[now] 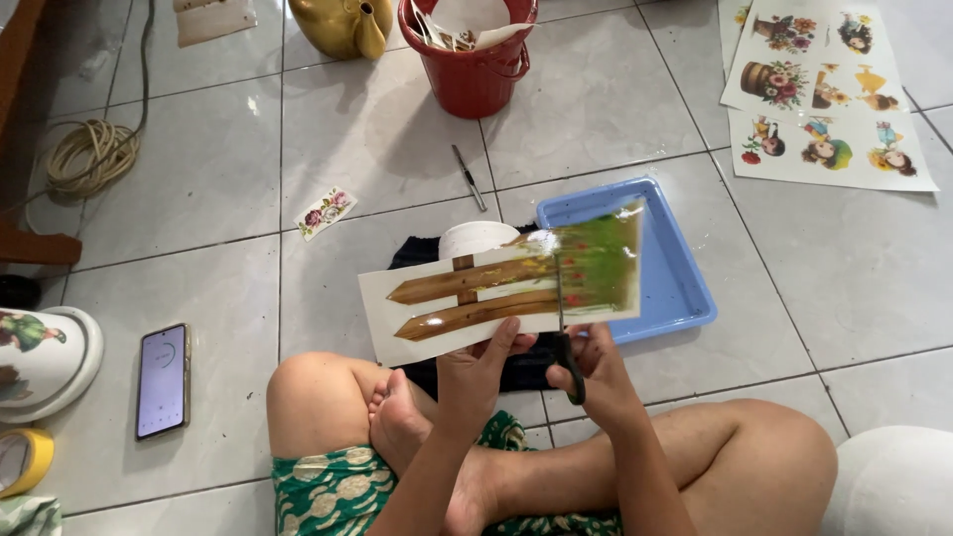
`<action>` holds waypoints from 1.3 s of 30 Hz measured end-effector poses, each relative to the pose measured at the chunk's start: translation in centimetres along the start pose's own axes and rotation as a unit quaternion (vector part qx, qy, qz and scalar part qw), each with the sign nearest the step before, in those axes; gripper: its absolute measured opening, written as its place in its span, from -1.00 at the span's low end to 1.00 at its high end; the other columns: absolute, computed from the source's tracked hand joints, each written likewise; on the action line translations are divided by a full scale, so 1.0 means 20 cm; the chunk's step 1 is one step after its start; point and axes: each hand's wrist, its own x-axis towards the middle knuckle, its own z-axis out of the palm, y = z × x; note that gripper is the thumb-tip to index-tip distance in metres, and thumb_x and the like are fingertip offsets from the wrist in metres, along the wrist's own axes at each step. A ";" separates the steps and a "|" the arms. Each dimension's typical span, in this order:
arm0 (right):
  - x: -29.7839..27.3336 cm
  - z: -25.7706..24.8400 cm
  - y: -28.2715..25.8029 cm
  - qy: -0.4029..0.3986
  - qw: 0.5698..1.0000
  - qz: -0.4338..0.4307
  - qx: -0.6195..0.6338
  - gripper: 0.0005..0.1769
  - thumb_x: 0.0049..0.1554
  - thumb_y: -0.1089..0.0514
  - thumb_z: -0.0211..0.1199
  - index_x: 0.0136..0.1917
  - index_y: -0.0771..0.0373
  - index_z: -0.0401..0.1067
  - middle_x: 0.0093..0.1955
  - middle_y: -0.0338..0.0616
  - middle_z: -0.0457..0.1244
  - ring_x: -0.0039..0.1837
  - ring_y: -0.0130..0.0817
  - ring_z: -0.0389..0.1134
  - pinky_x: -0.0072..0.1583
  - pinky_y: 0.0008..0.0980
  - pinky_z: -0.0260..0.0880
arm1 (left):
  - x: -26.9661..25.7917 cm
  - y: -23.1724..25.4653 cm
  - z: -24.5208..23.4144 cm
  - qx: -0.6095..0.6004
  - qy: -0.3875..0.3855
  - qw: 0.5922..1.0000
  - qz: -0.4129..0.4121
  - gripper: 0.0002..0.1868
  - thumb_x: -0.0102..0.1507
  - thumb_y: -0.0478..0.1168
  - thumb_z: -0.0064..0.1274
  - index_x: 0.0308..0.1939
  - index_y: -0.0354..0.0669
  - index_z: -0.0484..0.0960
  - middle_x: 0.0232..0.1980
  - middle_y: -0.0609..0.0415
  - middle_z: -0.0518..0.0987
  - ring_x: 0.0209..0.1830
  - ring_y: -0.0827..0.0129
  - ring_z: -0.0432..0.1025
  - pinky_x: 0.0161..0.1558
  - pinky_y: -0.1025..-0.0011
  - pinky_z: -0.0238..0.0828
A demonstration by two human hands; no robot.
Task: Cutting a fence-shaped water-slide decal from a sheet and placing it in a tray of water to soak.
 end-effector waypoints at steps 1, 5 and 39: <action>-0.01 -0.03 0.04 0.014 1.000 -0.002 -0.006 -0.49 -0.09 0.27 0.38 -0.01 0.27 0.11 -0.49 -0.15 0.21 -0.39 -0.41 0.31 -0.24 -0.55 0.28 | 0.00 0.01 0.00 0.004 0.002 1.000 0.002 -0.88 0.15 -0.39 0.07 -0.37 -0.49 0.59 -0.48 -0.18 0.61 -0.50 0.32 0.53 -0.36 0.37 0.61; 0.02 0.04 -0.02 0.001 1.000 0.012 0.006 -0.29 -0.13 0.27 0.40 0.14 0.29 0.00 -0.51 -0.12 0.22 -0.42 -0.42 0.28 -0.30 -0.52 0.25 | 0.00 0.05 -0.01 0.027 -0.008 0.999 -0.024 -0.83 0.17 -0.35 0.06 -0.41 -0.49 0.60 -0.50 -0.16 0.61 -0.54 0.36 0.52 -0.36 0.42 0.60; 0.31 1.11 -0.04 -0.157 0.946 0.285 -0.005 -0.75 0.14 0.07 0.00 -0.02 0.27 0.10 -0.34 0.05 0.19 -0.33 -0.36 0.23 -0.22 -0.48 0.26 | 0.07 0.41 -1.03 0.192 0.224 0.955 -0.029 -0.56 0.18 -0.21 -0.08 0.13 -0.18 0.31 -0.22 0.12 0.46 -0.25 0.47 0.40 -0.17 0.53 0.33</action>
